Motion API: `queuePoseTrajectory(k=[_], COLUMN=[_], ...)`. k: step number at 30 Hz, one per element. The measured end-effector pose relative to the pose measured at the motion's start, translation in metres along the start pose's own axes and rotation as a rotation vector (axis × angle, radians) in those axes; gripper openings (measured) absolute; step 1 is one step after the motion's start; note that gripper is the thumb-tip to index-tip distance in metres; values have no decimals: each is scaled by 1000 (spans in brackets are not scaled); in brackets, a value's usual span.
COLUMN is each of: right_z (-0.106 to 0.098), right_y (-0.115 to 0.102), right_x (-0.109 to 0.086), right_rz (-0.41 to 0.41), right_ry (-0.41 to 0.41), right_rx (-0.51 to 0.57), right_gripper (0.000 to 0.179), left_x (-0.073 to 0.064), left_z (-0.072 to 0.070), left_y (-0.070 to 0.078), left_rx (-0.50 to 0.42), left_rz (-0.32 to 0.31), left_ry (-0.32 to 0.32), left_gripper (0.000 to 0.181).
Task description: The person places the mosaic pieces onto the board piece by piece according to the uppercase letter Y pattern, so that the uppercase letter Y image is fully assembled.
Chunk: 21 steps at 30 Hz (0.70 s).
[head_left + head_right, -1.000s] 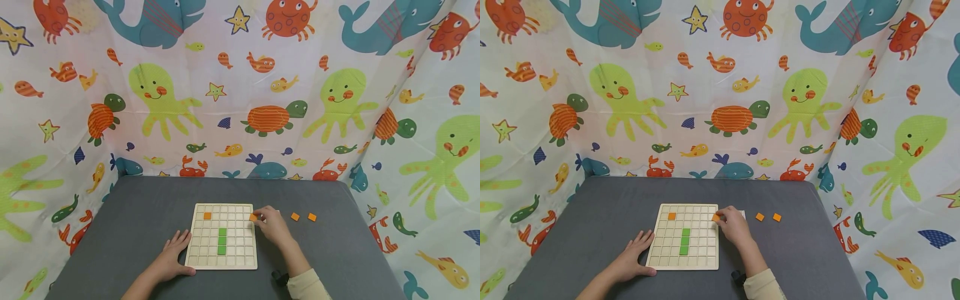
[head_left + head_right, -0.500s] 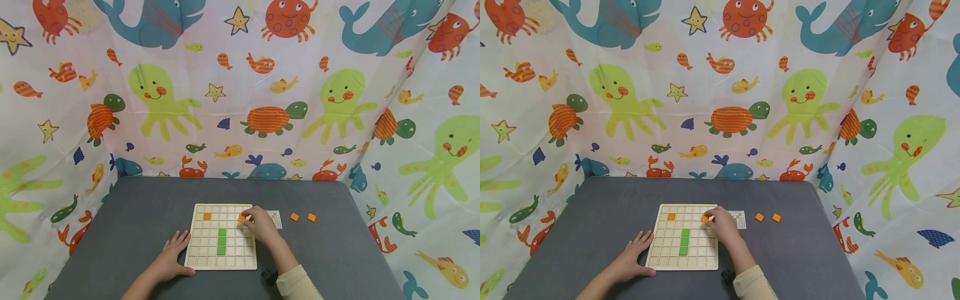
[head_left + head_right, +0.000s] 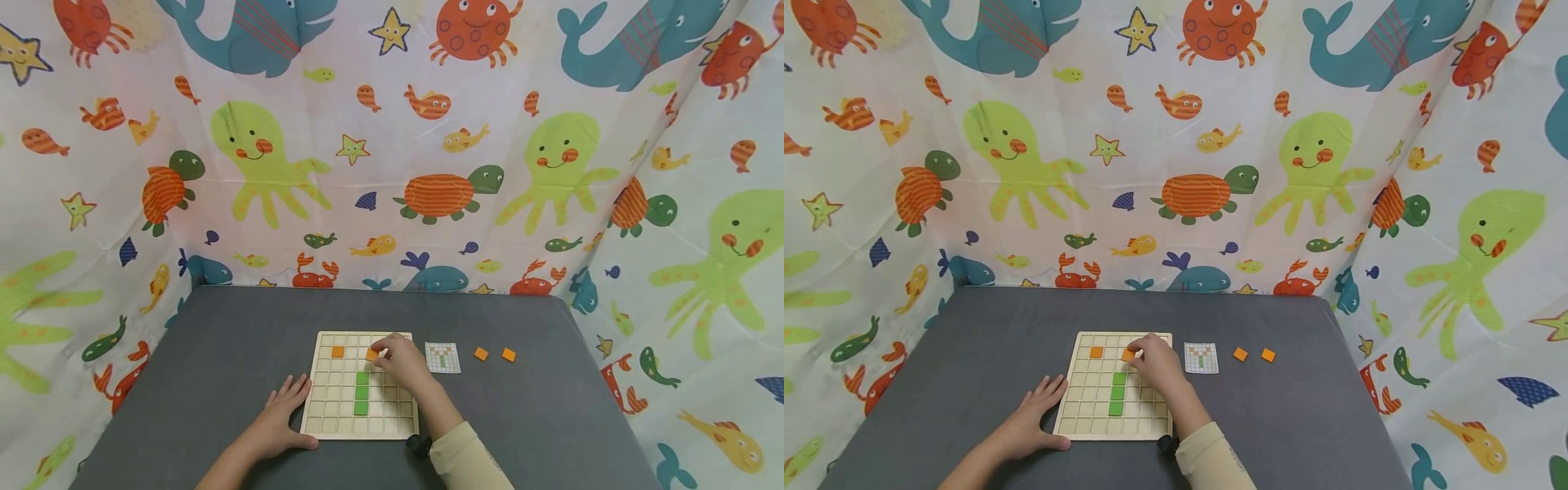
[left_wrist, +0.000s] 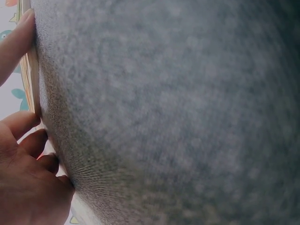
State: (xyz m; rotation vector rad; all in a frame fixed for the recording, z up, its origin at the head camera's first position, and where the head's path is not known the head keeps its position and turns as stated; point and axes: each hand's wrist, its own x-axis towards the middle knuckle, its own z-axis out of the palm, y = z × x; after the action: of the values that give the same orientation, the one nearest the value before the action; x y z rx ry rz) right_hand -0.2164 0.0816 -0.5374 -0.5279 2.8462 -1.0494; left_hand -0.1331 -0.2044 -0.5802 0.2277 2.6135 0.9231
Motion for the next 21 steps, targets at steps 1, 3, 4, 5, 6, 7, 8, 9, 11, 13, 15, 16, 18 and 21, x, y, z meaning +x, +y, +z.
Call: queuePoseTrajectory(k=[1, 3, 4, 5, 6, 7, 8, 9, 11, 13, 15, 16, 18, 21], right_z=[1, 5, 6, 8, 9, 11, 12, 13, 15, 18, 21, 23, 27, 32], right_y=[-2, -5, -6, -7, -8, -9, -10, -10, -12, -12, -13, -13, -13, -13], right_x=[2, 6, 7, 9, 11, 13, 14, 16, 19, 21, 23, 23, 25, 26], right_rz=[1, 4, 9, 14, 13, 13, 14, 17, 18, 22, 33, 39, 47, 60], right_ry=[-8, -23, -29, -33, -37, -40, -45, -49, -63, -84, -101, -110, -121, -139], right_rx=[-3, -6, -6, -8, -9, -8, -7, -7, -8, -6, -3, 1, 3, -3], right_gripper=[21, 21, 21, 21, 21, 21, 21, 21, 22, 23, 24, 24, 25, 25], left_x=[0, -1, -1, 0, 0, 1, 2, 3, 4, 5, 6, 6, 6, 5], left_z=[0, -1, -1, -1, -2, -2, -2, -2, -1, -1, 1, 1, 2, 3], left_y=[0, 0, -1, -1, -1, -2, -2, -3, -4, -4, -5, -6, -6, -6], left_rx=[1, 1, 4, 6, 7, 9, 10, 11, 15, 17, 22, 26, 27, 26], left_rz=[-1, -1, 0, 3, 7, 11, 16, 19, 25, 21, 13, 9, 0, -4], left_ry=[0, 0, 1, 3, 7, 9, 12, 12, 13, 8, 6, 6, 4, 0], left_gripper=[126, 126, 126, 126, 126, 126, 126, 126, 126, 126, 127, 127, 127, 127])
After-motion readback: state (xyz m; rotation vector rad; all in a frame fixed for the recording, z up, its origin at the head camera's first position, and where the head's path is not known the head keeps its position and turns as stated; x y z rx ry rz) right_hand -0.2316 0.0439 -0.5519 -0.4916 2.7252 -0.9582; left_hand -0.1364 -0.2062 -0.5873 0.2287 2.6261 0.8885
